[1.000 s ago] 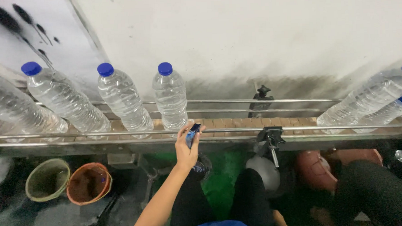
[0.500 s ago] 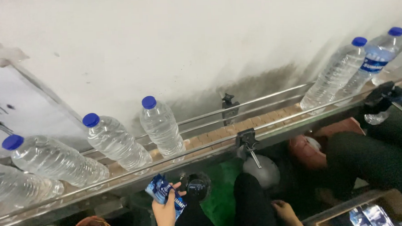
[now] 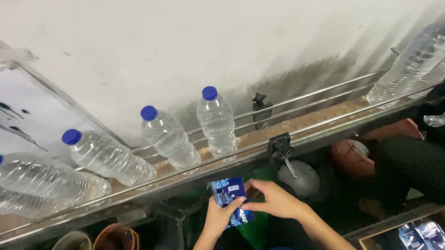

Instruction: Manually placing plastic label sleeves onto water bottles as they move along a conveyor belt in a production facility.

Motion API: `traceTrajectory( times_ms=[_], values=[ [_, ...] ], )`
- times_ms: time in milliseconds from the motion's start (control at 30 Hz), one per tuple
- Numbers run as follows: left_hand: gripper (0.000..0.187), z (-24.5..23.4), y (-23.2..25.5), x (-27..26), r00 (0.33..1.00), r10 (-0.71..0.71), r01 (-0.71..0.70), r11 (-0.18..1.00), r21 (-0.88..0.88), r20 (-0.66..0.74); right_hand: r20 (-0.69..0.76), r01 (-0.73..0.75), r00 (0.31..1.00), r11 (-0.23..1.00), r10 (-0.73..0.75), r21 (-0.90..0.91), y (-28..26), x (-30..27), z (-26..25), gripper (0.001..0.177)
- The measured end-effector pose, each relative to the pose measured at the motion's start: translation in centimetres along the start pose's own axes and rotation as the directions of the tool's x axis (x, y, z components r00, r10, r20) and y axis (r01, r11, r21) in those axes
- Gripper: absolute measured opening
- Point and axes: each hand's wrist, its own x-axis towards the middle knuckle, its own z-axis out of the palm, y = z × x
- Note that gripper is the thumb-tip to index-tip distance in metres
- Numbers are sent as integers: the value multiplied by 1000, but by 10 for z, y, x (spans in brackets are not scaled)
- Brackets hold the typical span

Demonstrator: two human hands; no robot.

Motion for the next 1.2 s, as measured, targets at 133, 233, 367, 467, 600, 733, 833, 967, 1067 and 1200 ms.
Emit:
traceTrajectory(
  times_ms=[133,233,367,467,600,733,833,967,1067,1200],
  values=[
    [35,0,-10,26,992,109,-109,994,-2,64,-167,117,970,941,-177,-318,-13,5,-22,13],
    [31,6,10,21,996,83,-84,995,48,36,23,310,947,930,-321,198,-32,-2,-38,10],
    [39,22,38,18,886,406,-446,878,173,223,-376,450,839,890,-393,75,-73,4,-92,27],
    [40,26,73,29,805,552,-591,709,385,217,-386,405,757,842,-527,-355,-141,15,-144,22],
    [45,22,66,65,555,777,-700,245,671,296,-319,254,695,634,-645,-730,-125,81,-169,36],
    [40,10,20,112,494,745,-704,39,710,449,-425,226,577,636,-697,-738,-104,90,-174,57],
    [38,11,10,125,470,761,-725,43,688,447,-477,355,530,694,-701,-626,-101,77,-190,29],
    [39,15,16,117,434,756,-692,-68,718,490,-405,59,570,527,-715,-848,-100,80,-222,44],
    [39,16,7,116,411,763,-706,-79,704,498,-431,-106,805,615,-408,-781,-112,64,-219,87],
    [41,18,7,132,325,831,-704,-105,703,450,-498,107,751,824,-433,-556,-105,50,-217,114]
  ],
)
